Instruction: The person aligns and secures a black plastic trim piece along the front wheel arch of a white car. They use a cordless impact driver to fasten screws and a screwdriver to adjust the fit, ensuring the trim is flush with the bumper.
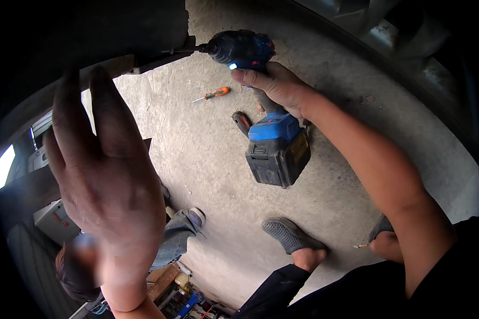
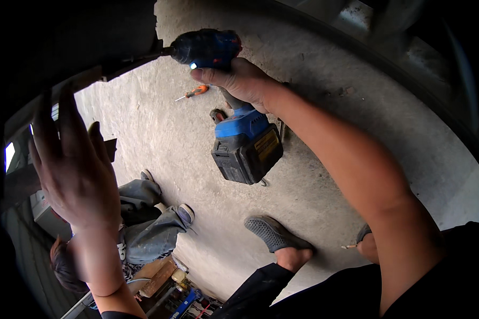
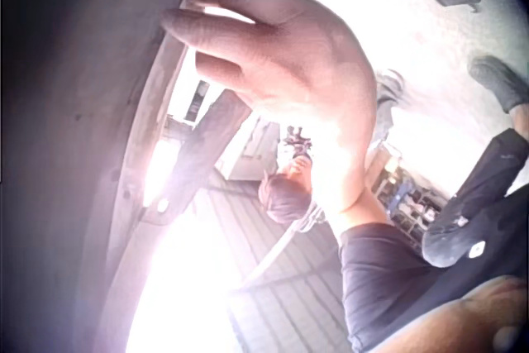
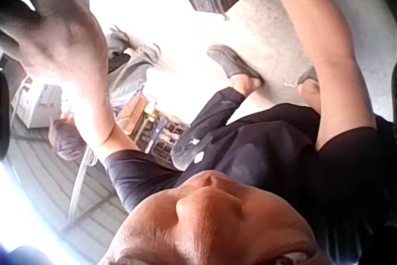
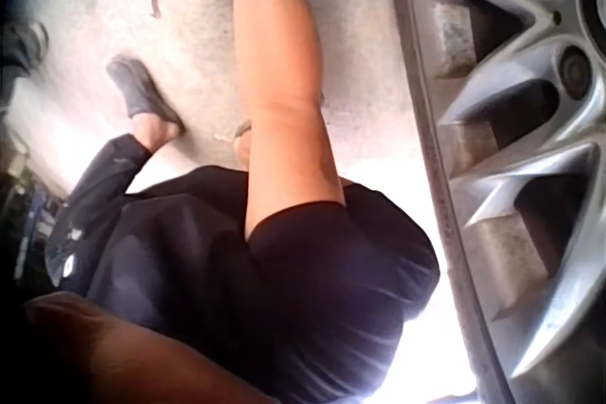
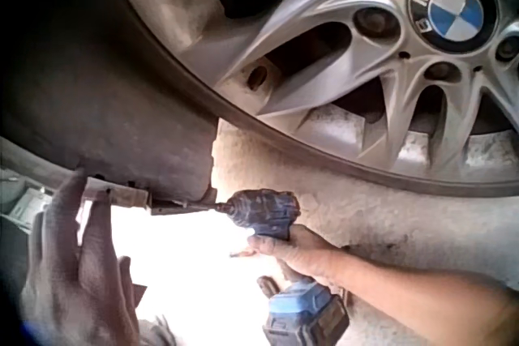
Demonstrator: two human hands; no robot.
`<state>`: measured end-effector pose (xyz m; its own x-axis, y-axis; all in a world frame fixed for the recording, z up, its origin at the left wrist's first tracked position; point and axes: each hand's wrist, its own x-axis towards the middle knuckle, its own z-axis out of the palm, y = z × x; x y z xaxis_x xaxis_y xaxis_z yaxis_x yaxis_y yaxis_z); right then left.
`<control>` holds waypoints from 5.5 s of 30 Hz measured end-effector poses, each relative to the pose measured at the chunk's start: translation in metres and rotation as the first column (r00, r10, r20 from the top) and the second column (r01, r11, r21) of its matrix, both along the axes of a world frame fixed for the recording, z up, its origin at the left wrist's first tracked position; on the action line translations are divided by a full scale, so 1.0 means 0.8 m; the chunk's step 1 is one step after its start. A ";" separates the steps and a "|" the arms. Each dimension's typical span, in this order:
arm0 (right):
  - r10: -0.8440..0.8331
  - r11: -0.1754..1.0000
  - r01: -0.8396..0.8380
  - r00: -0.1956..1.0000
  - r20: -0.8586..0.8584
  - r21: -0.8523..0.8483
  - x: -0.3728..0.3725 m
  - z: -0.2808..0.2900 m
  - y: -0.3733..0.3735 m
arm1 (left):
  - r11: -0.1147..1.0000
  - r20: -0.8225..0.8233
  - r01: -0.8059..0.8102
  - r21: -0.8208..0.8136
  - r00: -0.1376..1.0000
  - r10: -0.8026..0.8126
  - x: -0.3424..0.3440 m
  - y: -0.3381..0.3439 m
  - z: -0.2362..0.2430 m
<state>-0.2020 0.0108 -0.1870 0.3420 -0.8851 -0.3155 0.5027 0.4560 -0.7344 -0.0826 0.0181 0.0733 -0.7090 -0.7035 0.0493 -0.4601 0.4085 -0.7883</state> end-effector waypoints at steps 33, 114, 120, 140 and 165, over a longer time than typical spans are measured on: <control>-0.071 0.976 0.067 0.997 -0.014 -0.206 0.008 0.017 -0.031 | 0.985 0.496 -0.154 -0.078 0.851 0.172 -0.034 -0.077 0.012; -0.084 0.954 -0.046 0.908 -0.411 -0.298 -0.017 0.009 -0.025 | 0.996 0.453 -0.076 0.044 0.890 0.048 -0.036 -0.087 -0.003; -0.138 0.946 0.028 0.937 -0.322 -0.322 0.001 0.003 -0.027 | 0.994 0.470 -0.099 0.037 0.880 0.070 -0.037 -0.087 -0.001; -0.094 0.949 -0.035 0.917 -0.388 -0.314 -0.002 0.001 -0.032 | 0.997 0.444 -0.053 0.051 0.896 0.025 -0.030 -0.089 -0.002; -0.083 0.952 -0.067 0.882 -0.463 -0.298 -0.006 0.001 -0.032 | 0.998 0.403 -0.030 0.051 0.915 0.007 -0.024 -0.092 -0.003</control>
